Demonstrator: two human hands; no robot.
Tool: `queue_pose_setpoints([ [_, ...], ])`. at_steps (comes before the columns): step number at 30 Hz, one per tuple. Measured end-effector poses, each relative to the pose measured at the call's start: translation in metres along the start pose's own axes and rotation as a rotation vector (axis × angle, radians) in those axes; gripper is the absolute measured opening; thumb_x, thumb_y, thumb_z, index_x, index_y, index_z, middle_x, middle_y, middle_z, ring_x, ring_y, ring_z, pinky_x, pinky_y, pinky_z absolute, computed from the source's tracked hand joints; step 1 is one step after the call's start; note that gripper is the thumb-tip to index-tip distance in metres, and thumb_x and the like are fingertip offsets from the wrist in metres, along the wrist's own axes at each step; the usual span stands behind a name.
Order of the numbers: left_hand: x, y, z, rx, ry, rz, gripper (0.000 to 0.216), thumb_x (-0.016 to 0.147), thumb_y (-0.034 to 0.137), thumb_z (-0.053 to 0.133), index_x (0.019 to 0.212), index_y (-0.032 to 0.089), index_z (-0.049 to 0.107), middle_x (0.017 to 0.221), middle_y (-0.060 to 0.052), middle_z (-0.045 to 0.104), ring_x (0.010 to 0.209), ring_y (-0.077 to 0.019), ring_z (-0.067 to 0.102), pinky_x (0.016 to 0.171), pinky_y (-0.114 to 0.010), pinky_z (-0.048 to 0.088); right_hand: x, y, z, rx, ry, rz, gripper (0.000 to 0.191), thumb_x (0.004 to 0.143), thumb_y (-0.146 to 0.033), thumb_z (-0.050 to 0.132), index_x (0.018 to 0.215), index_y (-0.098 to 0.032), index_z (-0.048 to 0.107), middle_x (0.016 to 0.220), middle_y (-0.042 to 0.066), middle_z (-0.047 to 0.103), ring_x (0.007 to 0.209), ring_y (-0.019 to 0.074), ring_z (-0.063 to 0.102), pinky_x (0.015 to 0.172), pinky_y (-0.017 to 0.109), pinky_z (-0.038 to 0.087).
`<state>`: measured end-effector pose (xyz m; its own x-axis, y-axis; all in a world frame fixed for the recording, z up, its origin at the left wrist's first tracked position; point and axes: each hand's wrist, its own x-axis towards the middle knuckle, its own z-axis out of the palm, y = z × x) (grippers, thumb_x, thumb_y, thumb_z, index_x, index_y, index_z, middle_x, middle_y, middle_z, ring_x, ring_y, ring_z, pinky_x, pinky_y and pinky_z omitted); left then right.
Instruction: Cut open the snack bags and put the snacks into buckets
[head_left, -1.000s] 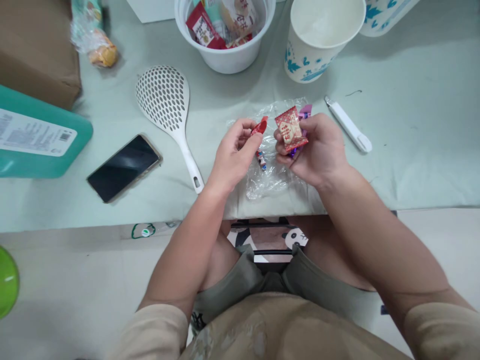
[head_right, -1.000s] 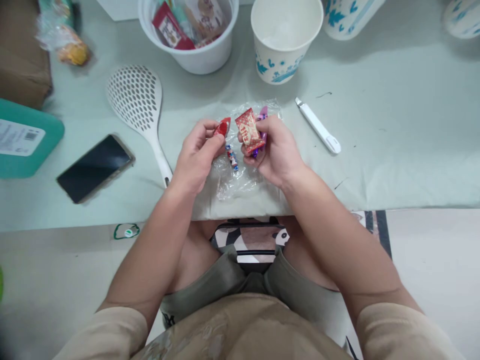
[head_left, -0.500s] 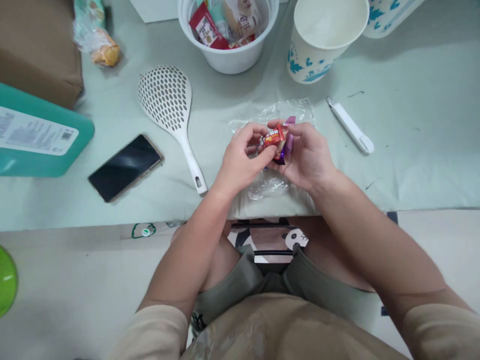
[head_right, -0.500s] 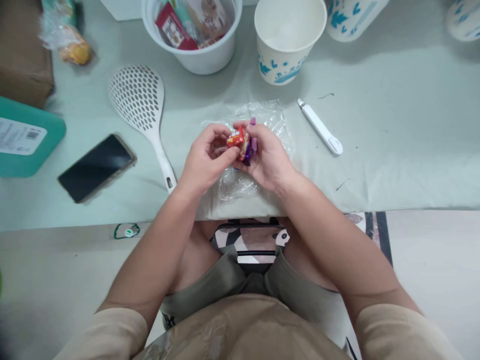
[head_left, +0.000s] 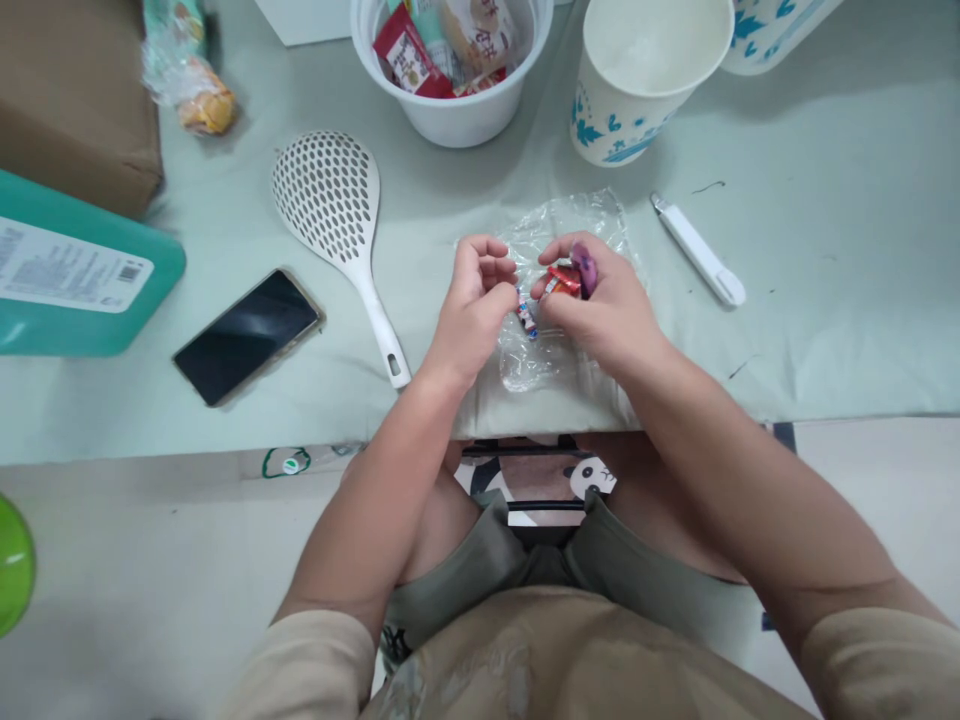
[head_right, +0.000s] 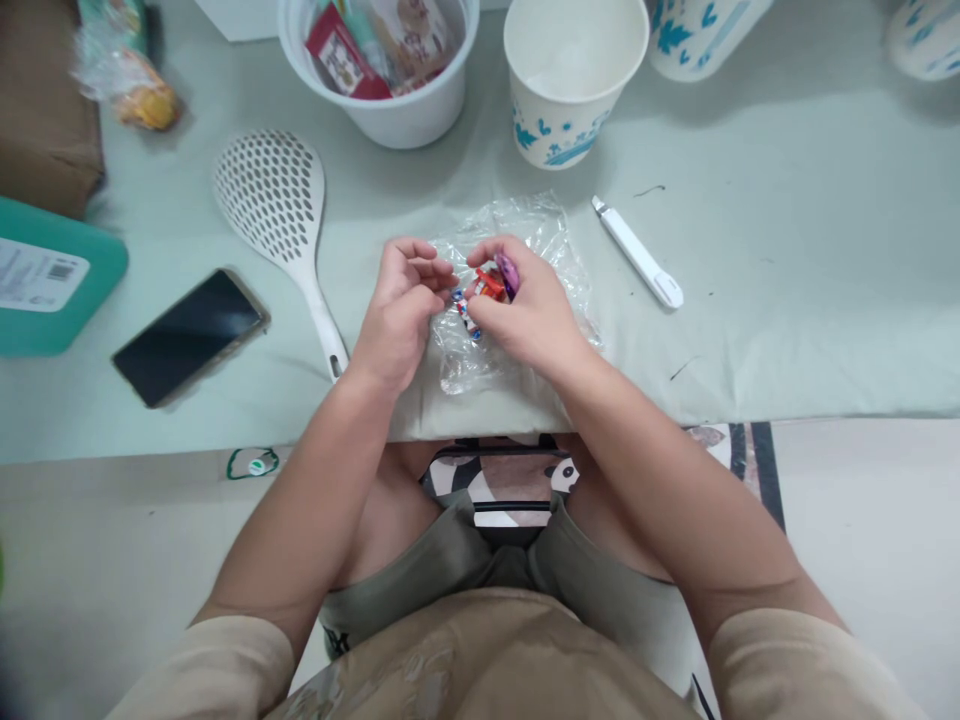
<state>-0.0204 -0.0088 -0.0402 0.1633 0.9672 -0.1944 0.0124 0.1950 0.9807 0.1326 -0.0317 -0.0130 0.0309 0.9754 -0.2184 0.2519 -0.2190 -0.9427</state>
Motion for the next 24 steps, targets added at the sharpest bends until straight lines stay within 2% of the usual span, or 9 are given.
queue_pose_setpoints([
  [3, 0.000, -0.001, 0.000, -0.011, 0.018, 0.002, 0.031, 0.083, 0.009, 0.059, 0.106, 0.028, 0.052, 0.103, -0.001, 0.061, 0.105, -0.0159, 0.064, 0.098, -0.033, 0.053, -0.005, -0.001, 0.001, -0.301, 0.012, -0.086, 0.020, 0.073, -0.023, 0.062, 0.092, -0.025, 0.057, 0.074, -0.002, 0.061, 0.068, 0.0173, 0.054, 0.065, 0.032, 0.041],
  [6, -0.001, -0.002, 0.000, -0.022, -0.008, 0.009, 0.028, 0.085, 0.012, 0.058, 0.107, 0.028, 0.053, 0.105, -0.001, 0.061, 0.106, -0.0161, 0.064, 0.097, -0.032, 0.053, -0.006, -0.001, 0.006, -0.546, 0.005, -0.088, 0.011, 0.077, -0.028, 0.060, 0.087, -0.024, 0.056, 0.073, 0.001, 0.062, 0.066, 0.0188, 0.052, 0.063, 0.032, 0.035],
  [12, -0.001, -0.002, -0.001, -0.030, -0.040, 0.000, 0.023, 0.086, 0.011, 0.054, 0.104, 0.025, 0.055, 0.106, -0.002, 0.060, 0.103, -0.0151, 0.063, 0.097, -0.031, 0.050, -0.006, -0.001, 0.012, -0.812, -0.012, -0.078, 0.013, 0.082, -0.033, 0.059, 0.090, -0.023, 0.059, 0.080, 0.008, 0.067, 0.067, 0.0229, 0.053, 0.060, 0.032, 0.026],
  [19, 0.002, 0.009, 0.001, -0.052, -0.018, -0.053, 0.013, 0.090, 0.012, 0.051, 0.090, 0.023, 0.055, 0.095, -0.001, 0.061, 0.094, -0.0137, 0.064, 0.094, -0.029, 0.053, -0.008, -0.002, 0.014, -0.812, 0.034, -0.040, 0.022, 0.077, -0.028, 0.062, 0.098, -0.023, 0.068, 0.081, 0.010, 0.070, 0.070, 0.0264, 0.057, 0.063, 0.033, 0.030],
  [22, 0.008, 0.015, -0.001, -0.124, -0.006, -0.142, 0.008, 0.094, 0.018, 0.053, 0.088, 0.023, 0.054, 0.089, -0.001, 0.062, 0.093, -0.0133, 0.067, 0.093, -0.028, 0.055, -0.006, 0.000, 0.010, -0.647, 0.081, -0.039, 0.023, 0.073, -0.028, 0.063, 0.094, -0.022, 0.068, 0.076, 0.006, 0.067, 0.070, 0.0241, 0.057, 0.064, 0.033, 0.034],
  [24, 0.012, 0.018, -0.005, -0.188, -0.016, -0.204, 0.008, 0.095, 0.023, 0.056, 0.087, 0.023, 0.054, 0.088, -0.001, 0.063, 0.093, -0.0137, 0.069, 0.093, -0.029, 0.056, -0.004, 0.001, 0.005, -0.432, 0.087, -0.036, 0.019, 0.071, -0.027, 0.063, 0.090, -0.021, 0.067, 0.075, 0.003, 0.065, 0.069, 0.0203, 0.056, 0.064, 0.032, 0.036],
])
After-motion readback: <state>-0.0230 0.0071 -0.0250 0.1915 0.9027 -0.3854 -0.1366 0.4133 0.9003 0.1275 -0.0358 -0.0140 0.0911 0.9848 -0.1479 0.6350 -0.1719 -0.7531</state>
